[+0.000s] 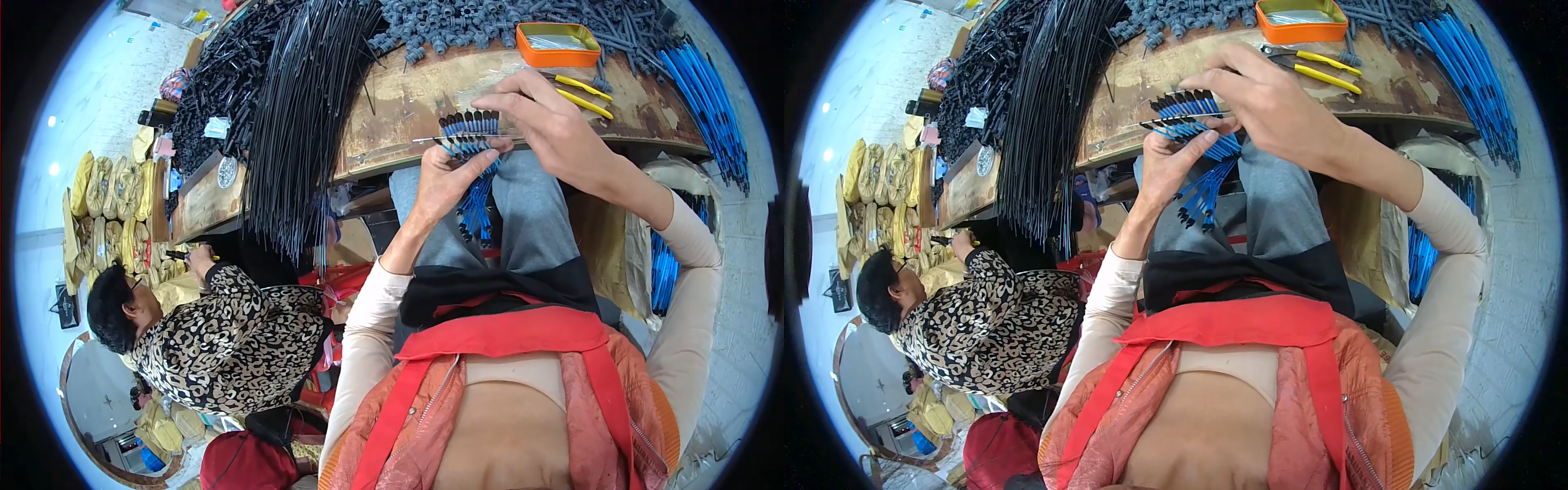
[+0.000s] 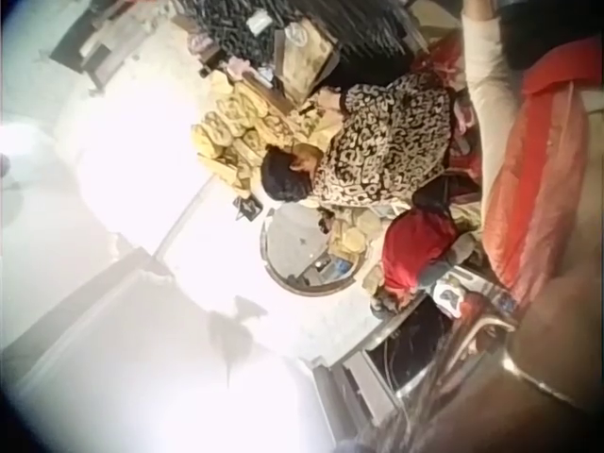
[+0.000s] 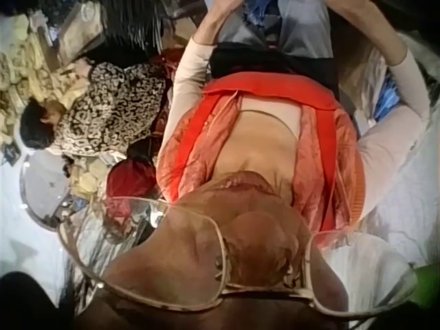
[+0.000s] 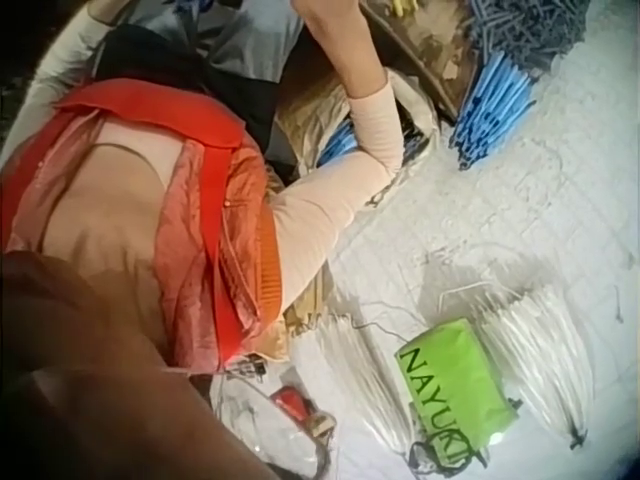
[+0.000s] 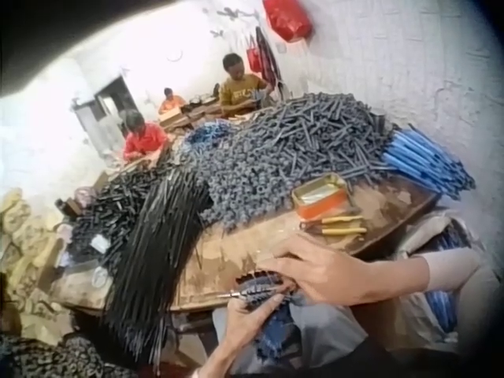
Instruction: Arranging blue plastic components into a specialized jig and using a pliers-like tool to perform manual assembly.
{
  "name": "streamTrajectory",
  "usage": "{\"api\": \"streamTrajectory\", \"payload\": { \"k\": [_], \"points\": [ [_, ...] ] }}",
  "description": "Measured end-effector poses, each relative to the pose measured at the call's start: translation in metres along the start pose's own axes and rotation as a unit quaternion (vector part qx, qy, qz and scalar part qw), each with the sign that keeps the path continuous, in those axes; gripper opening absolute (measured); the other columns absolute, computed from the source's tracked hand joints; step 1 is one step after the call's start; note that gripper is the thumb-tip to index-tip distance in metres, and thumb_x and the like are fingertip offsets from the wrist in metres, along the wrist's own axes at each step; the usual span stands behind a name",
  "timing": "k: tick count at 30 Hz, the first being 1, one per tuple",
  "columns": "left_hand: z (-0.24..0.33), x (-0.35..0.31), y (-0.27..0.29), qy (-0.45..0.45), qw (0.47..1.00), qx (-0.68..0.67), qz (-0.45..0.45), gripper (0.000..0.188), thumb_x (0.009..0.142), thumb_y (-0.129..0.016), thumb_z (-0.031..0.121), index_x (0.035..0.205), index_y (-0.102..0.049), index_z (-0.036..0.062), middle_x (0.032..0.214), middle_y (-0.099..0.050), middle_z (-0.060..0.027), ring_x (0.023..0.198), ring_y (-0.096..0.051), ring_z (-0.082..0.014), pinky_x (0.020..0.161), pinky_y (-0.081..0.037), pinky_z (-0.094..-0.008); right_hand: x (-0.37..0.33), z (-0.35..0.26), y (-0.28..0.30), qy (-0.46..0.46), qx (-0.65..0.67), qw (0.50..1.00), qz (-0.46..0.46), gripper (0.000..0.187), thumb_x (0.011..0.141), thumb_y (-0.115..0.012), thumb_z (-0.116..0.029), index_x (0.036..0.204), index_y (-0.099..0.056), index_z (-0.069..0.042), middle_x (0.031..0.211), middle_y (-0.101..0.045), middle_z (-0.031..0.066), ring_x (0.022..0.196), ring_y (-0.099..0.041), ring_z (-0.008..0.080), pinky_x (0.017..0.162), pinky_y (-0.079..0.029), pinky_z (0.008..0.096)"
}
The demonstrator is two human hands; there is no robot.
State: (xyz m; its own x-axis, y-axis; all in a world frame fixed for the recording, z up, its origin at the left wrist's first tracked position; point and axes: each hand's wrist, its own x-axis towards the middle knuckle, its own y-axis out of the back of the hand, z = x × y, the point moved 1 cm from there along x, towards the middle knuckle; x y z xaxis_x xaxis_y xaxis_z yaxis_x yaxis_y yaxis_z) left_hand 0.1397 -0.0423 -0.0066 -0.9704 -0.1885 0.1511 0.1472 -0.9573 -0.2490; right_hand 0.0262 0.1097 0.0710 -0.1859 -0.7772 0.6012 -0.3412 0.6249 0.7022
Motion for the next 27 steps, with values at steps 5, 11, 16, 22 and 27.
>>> {"api": "streamTrajectory", "payload": {
  "k": [5, 11, 16, 22, 27],
  "points": [
    [-0.002, 0.000, 0.001, -0.001, 1.000, 0.023, -0.005, 0.019, 0.092, -0.064, 0.001, 0.110, -0.069, -0.0006, 0.104, -0.072, -0.0080, 0.096, -0.066, -0.0121, 0.086, -0.052, -0.0266, 0.001, 0.001, -0.002, 0.009, -0.013, 1.000, -0.003, 0.045, 0.078, -0.058, 0.010, 0.121, -0.060, -0.002, 0.106, -0.054, 0.0131, 0.098, -0.056, 0.0292, 0.084, -0.047, 0.0366],
    [-0.005, -0.002, 0.003, 0.002, 1.000, 0.022, -0.005, 0.019, 0.091, -0.066, 0.002, 0.109, -0.069, 0.0000, 0.104, -0.072, -0.0068, 0.094, -0.066, -0.0118, 0.085, -0.052, -0.0262, 0.004, -0.005, -0.003, 0.098, -0.164, 0.982, 0.011, 0.052, 0.070, -0.067, 0.004, 0.121, -0.060, -0.003, 0.107, -0.055, 0.0125, 0.098, -0.055, 0.0300, 0.084, -0.047, 0.0398],
    [-0.003, 0.000, 0.000, -0.002, 1.000, 0.019, -0.017, 0.020, 0.091, -0.066, 0.001, 0.110, -0.069, -0.0001, 0.104, -0.072, -0.0074, 0.094, -0.066, -0.0119, 0.086, -0.052, -0.0261, 0.011, -0.001, 0.005, 0.112, -0.103, 0.988, -0.018, 0.058, 0.068, -0.071, 0.001, 0.124, -0.058, -0.003, 0.111, -0.056, 0.0128, 0.101, -0.055, 0.0310, 0.084, -0.048, 0.0411],
    [-0.003, 0.000, 0.000, -0.003, 1.000, 0.012, -0.005, 0.020, 0.091, -0.065, 0.001, 0.111, -0.069, 0.0002, 0.105, -0.072, -0.0079, 0.098, -0.065, -0.0127, 0.088, -0.051, -0.0263, 0.009, -0.004, 0.018, 0.103, -0.139, 0.984, 0.036, 0.042, 0.076, -0.068, -0.001, 0.117, -0.061, -0.004, 0.104, -0.058, 0.0118, 0.096, -0.059, 0.0300, 0.082, -0.049, 0.0391],
    [-0.001, 0.001, -0.001, 0.004, 0.998, 0.046, -0.033, 0.021, 0.092, -0.060, -0.002, 0.112, -0.067, -0.0031, 0.110, -0.070, -0.0147, 0.106, -0.066, -0.0216, 0.094, -0.051, -0.0328, -0.005, 0.012, 0.040, 0.062, -0.154, 0.986, 0.003, 0.026, 0.079, -0.067, -0.002, 0.104, -0.066, -0.003, 0.095, -0.060, 0.0103, 0.088, -0.061, 0.0267, 0.077, -0.049, 0.0359]
  ]
}}
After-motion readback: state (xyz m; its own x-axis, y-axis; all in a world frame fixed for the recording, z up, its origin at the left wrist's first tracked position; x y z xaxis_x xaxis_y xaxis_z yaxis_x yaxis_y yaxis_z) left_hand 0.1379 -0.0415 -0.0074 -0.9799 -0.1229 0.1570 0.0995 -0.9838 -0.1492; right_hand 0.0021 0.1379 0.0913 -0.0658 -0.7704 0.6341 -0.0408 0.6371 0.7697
